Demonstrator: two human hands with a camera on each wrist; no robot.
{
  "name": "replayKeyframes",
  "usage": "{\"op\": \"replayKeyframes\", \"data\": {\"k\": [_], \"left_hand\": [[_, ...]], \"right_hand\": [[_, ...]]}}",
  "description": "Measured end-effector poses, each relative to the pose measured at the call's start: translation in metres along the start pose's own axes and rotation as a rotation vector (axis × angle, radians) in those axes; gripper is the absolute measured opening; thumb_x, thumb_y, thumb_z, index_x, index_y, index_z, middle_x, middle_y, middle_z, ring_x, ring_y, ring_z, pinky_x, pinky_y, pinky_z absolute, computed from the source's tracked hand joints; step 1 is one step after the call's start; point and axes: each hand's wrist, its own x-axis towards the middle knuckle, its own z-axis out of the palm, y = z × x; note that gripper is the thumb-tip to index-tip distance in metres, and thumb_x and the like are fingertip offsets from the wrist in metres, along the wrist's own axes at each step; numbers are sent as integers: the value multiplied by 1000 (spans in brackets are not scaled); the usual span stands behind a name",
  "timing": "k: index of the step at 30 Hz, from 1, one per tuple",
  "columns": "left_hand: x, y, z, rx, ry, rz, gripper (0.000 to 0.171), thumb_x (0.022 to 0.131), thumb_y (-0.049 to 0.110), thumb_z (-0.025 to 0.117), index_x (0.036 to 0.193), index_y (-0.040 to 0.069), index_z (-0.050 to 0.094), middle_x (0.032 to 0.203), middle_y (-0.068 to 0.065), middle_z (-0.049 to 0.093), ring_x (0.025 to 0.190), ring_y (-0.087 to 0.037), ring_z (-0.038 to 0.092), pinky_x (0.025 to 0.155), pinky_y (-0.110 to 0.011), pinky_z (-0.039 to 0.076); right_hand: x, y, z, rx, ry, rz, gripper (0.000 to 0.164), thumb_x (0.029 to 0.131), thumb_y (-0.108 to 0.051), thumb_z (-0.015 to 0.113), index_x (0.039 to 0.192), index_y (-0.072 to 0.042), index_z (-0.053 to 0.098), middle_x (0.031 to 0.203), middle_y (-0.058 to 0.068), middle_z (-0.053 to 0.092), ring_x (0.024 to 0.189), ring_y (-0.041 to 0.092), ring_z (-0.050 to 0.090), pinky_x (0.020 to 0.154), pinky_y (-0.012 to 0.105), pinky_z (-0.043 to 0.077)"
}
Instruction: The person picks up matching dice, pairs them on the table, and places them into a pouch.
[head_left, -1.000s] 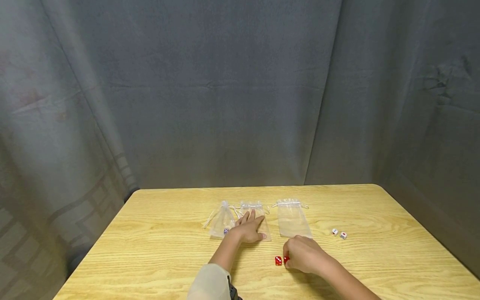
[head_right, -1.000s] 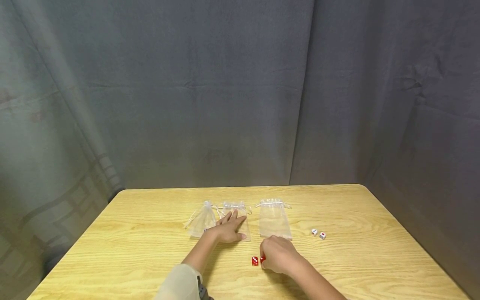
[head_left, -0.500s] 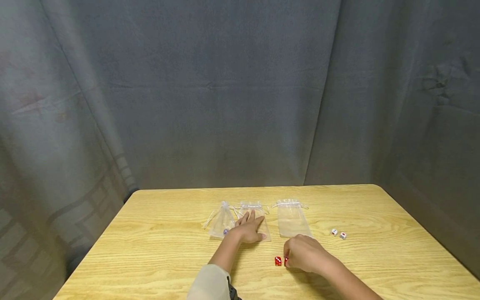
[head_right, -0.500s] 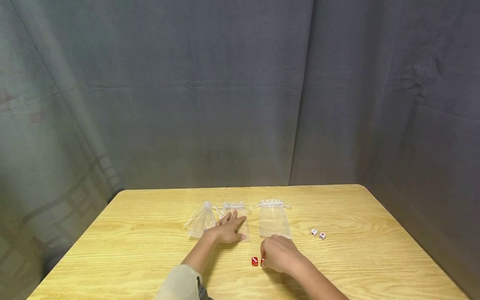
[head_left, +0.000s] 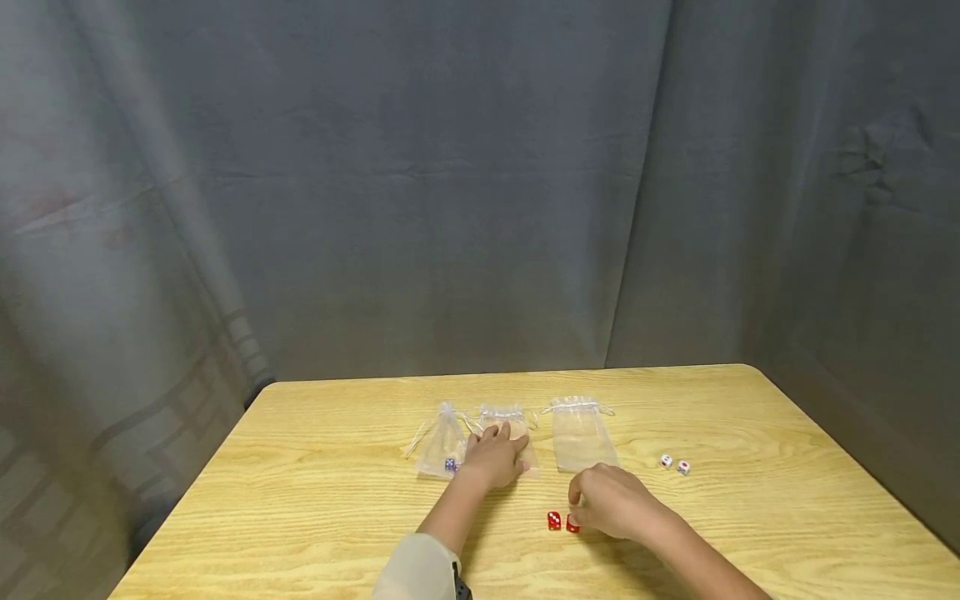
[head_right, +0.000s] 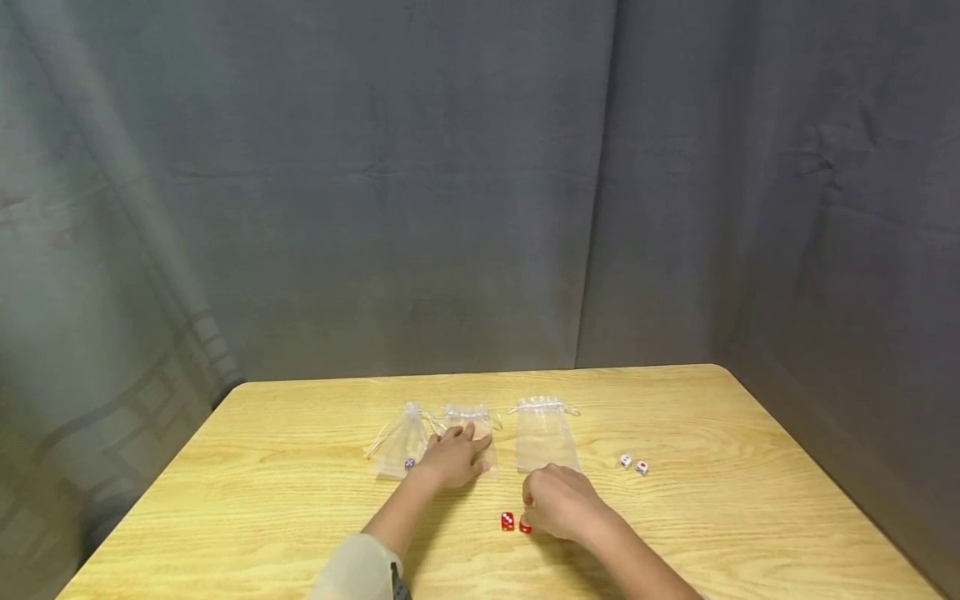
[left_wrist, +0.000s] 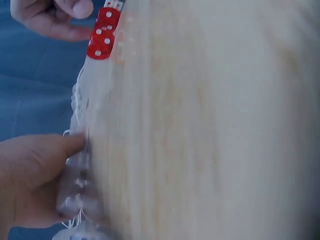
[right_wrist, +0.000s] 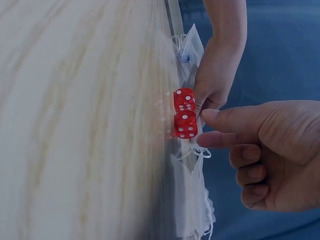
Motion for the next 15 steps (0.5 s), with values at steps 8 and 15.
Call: {"op": "replayKeyframes", "data": {"k": [8, 15], "left_hand": [[3, 1, -7, 255, 283, 127, 13, 86, 25, 62, 74, 21, 66, 77, 5, 61, 80, -15, 59, 88, -43, 38], [1, 0, -8, 164, 168, 78, 25, 79, 34, 70, 60, 21, 62, 65, 10, 59, 69, -11, 57, 81, -39, 39]], "right_hand": [[-1, 4, -3, 42, 13, 36, 16, 76, -17, 74, 85, -5, 70, 83, 5, 68, 54, 7, 47, 50, 26, 41], [0, 7, -3, 26, 26, 29, 17, 76, -20, 74, 84, -6, 70, 86, 8, 68, 54, 6, 46, 49, 25, 39]]}}
